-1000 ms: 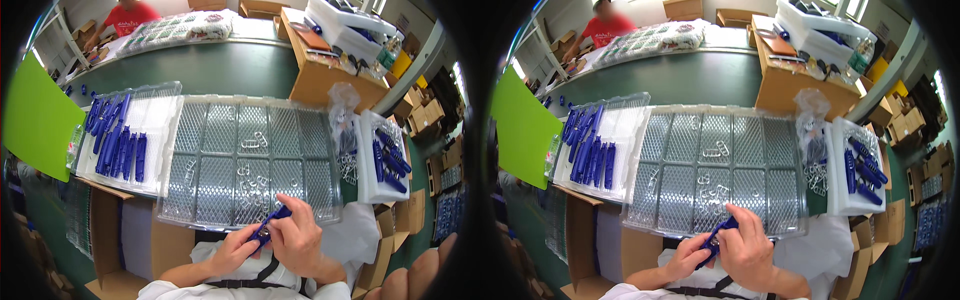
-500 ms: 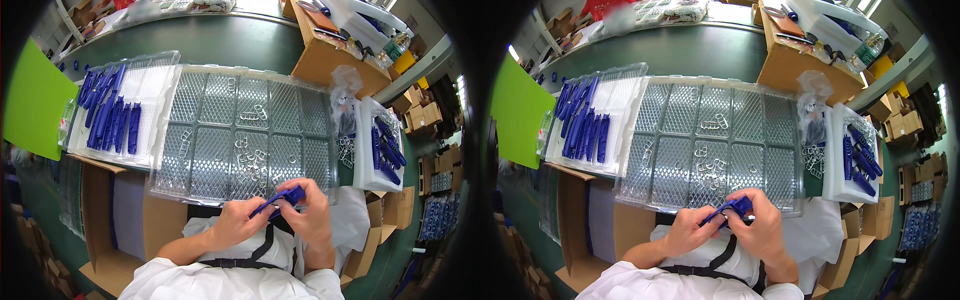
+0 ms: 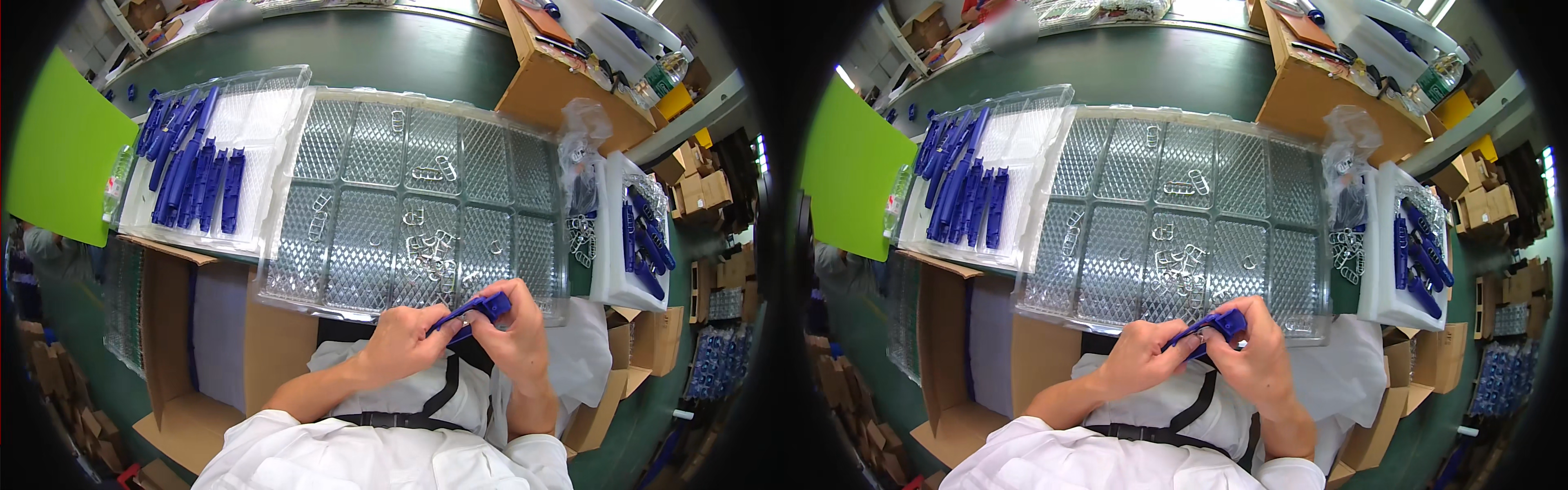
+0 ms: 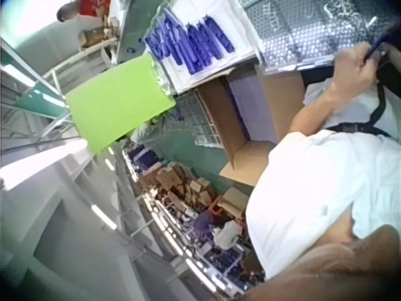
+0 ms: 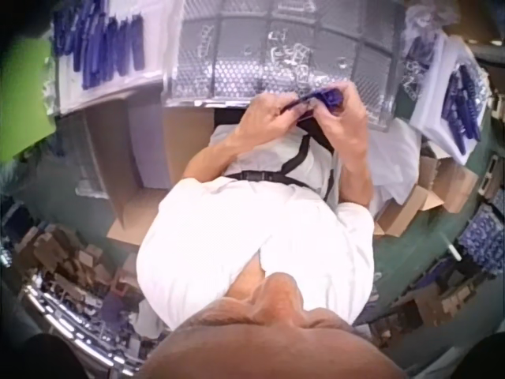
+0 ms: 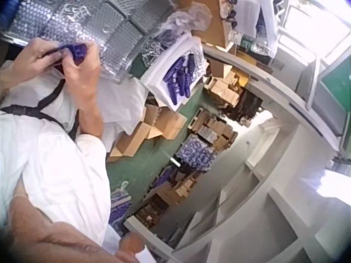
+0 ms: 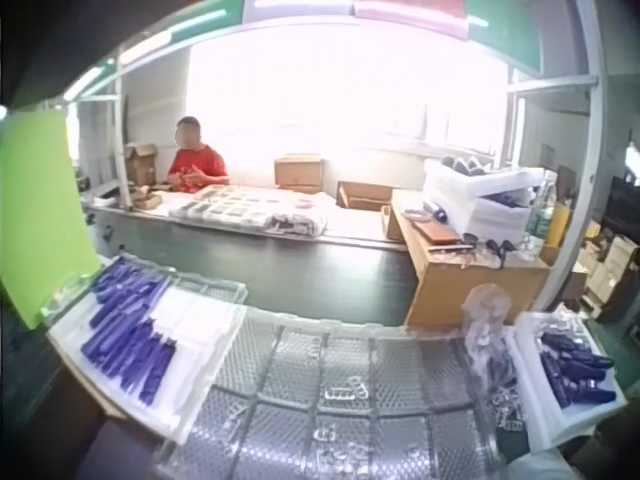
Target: Assemble electronic components by placing small metal parts into a blue plastic housing.
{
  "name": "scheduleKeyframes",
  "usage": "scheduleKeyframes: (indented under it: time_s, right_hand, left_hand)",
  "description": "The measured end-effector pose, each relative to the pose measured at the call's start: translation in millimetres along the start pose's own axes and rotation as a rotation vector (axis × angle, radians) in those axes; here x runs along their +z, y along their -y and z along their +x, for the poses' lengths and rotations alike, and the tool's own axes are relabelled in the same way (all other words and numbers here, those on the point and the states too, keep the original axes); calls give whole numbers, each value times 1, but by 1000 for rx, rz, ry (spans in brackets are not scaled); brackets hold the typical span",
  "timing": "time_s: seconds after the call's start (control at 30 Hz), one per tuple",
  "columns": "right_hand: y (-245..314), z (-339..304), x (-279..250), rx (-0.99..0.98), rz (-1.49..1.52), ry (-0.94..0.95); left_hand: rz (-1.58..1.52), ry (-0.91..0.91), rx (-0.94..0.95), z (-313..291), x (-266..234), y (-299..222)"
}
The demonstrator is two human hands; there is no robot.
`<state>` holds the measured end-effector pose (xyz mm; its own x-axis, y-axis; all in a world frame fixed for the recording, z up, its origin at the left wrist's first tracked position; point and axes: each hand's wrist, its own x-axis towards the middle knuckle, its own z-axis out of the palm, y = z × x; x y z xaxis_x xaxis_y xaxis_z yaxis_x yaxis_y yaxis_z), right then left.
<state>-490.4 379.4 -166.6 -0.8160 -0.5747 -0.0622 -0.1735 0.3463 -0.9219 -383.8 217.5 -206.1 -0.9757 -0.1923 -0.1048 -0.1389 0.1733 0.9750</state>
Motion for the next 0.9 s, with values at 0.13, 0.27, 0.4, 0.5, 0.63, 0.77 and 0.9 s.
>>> scheduleKeyframes:
  time_s: [0.13,0.27,0.4,0.5,0.63,0.77,0.9]
  right_hand:
    - [2,-5,0,16,259,65]
    - [12,-17,-8,146,330,167]
    - [14,-18,-8,131,347,117]
    - [15,-17,-7,64,255,57]
    - [10,-17,-1,-64,152,20]
    - [2,-16,7,-100,117,-33]
    - [3,-14,14,-86,26,-92]
  left_hand:
    - [21,37,19,-3,-2,-7]
    - [54,14,146,-12,1,-6]
    - [23,-126,269,-10,8,-15]
    - [18,-133,338,-7,11,-13]
    - [36,-109,232,-8,12,-7]
    - [46,-120,191,-2,14,-3]
    - [45,-116,177,3,17,7]
